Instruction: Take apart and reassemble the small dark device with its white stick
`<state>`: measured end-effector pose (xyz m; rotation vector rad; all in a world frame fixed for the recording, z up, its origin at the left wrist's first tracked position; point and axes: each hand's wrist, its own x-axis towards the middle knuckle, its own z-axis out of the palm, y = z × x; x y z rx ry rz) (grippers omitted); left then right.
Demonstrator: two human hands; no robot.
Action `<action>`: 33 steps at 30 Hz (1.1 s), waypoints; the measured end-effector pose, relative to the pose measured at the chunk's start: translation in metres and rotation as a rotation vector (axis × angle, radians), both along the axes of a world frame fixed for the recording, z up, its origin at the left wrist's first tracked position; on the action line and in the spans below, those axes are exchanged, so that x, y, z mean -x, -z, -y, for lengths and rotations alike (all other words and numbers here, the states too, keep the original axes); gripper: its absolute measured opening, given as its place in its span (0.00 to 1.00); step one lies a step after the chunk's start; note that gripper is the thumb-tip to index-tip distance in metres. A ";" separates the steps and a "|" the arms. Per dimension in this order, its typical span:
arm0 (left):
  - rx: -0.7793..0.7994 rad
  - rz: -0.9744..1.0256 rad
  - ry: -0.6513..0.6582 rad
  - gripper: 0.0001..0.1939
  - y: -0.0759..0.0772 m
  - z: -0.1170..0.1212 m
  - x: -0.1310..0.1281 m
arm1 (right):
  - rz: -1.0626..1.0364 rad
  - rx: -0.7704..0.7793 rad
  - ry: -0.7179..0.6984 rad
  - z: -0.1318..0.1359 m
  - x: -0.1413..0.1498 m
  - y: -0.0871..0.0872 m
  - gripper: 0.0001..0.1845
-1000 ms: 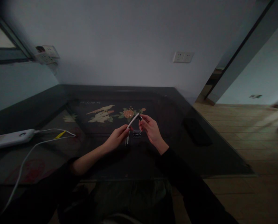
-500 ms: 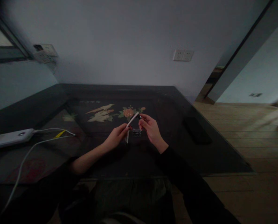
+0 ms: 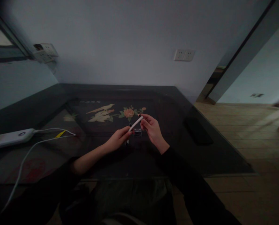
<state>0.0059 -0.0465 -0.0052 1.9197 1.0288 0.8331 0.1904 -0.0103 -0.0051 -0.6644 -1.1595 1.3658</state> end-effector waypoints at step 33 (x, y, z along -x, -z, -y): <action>-0.040 -0.044 -0.093 0.13 0.008 -0.009 0.001 | 0.031 -0.002 0.015 -0.002 0.001 0.002 0.20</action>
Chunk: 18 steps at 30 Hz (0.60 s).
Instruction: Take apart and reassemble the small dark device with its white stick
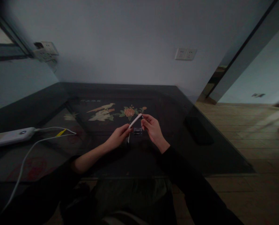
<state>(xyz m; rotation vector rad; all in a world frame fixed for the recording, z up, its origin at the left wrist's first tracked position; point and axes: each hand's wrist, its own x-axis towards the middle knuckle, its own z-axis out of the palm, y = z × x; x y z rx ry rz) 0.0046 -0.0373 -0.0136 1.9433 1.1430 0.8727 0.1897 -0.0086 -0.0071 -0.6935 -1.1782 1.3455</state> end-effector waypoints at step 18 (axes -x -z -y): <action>0.042 0.025 0.102 0.13 -0.002 0.009 -0.003 | -0.060 0.030 -0.005 0.002 0.000 -0.002 0.22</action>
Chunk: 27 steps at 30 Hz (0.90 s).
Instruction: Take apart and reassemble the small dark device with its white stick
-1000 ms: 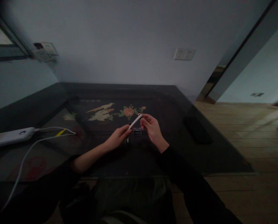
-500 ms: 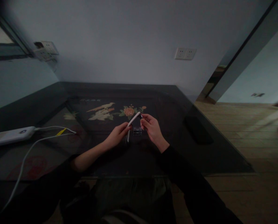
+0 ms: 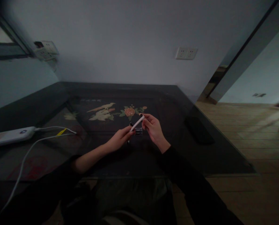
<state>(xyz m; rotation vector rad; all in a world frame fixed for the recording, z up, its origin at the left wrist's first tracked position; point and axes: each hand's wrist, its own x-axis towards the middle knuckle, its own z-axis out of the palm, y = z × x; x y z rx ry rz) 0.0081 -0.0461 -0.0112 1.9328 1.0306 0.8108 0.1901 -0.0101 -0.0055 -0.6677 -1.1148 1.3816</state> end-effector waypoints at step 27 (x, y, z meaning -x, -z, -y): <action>0.001 -0.015 -0.083 0.12 0.002 -0.002 -0.001 | 0.036 -0.017 0.002 0.001 0.003 -0.001 0.25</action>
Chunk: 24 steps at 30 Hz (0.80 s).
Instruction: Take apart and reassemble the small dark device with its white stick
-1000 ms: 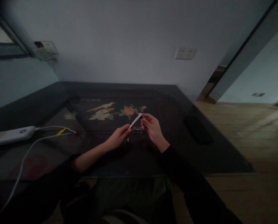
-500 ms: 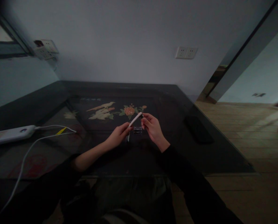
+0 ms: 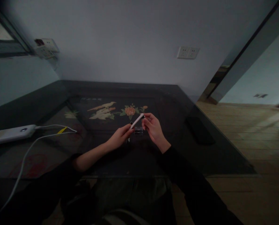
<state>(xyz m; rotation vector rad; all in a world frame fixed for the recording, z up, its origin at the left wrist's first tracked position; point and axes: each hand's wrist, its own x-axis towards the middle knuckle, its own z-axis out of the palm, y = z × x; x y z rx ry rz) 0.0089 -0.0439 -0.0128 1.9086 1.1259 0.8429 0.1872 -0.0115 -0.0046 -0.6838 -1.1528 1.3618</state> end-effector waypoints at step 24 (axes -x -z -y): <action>-0.070 -0.007 -0.080 0.12 0.002 -0.007 0.004 | -0.033 -0.036 -0.069 -0.001 0.000 0.002 0.22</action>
